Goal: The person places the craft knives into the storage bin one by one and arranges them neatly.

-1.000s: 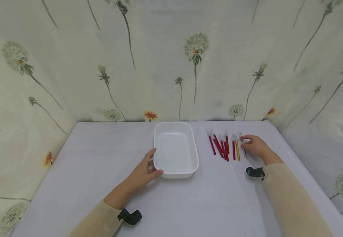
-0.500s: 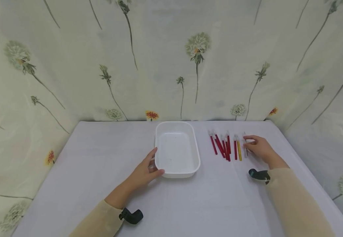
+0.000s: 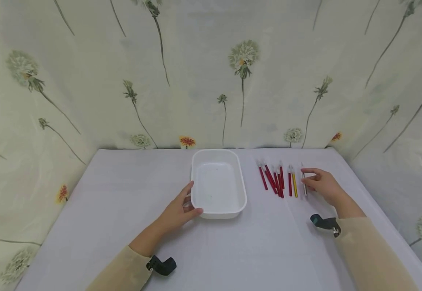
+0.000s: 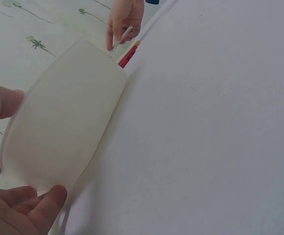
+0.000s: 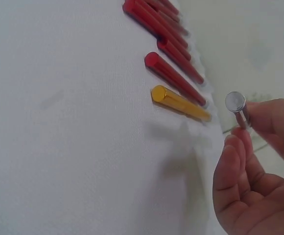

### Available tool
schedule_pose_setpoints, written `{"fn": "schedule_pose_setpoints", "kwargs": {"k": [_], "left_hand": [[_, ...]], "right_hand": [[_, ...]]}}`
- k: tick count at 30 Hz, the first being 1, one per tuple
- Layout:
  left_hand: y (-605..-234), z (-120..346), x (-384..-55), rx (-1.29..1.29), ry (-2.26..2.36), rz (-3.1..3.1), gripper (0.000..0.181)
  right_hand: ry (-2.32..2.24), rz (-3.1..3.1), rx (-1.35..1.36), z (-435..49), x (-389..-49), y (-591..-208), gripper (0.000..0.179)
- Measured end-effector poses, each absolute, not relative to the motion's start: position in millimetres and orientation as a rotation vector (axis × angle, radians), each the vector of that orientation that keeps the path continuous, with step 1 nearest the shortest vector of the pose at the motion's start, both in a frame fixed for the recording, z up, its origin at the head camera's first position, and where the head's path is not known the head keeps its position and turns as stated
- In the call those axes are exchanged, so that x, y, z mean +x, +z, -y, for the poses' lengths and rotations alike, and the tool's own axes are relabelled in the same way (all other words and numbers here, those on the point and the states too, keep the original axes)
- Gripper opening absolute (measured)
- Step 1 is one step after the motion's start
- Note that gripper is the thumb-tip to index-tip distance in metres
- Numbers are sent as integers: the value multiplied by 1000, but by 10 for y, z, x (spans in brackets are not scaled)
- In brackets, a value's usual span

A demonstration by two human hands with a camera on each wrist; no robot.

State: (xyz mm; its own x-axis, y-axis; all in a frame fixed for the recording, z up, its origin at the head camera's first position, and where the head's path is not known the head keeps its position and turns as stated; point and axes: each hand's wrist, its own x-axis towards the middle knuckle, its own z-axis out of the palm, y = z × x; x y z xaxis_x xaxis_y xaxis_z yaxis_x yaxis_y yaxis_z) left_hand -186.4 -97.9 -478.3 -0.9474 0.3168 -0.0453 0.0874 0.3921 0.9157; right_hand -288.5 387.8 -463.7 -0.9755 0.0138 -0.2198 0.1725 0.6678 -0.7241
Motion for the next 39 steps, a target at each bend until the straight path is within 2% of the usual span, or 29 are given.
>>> {"fn": "schedule_pose_setpoints", "kwargs": {"k": [8,14,21,39], "left_hand": [[-4746,973,-1855,381,1637,-2390,91],[-4515,959,-1773,386,1652,-2340,92],[-4755,971,-1861,369,1658,-2376,90],[-4780,952,-1862,340,1644,-2399,90]], "right_hand": [[-1265,-2655,134,-3810,-2798,-4530,55],[-1313,-2635,126,-3724,-2736,-4429,60],[-1397,-2577,64,-3565,-2662,-4326,56],[-1650,-2384,12,-3150,-2509,-4199,56]]}}
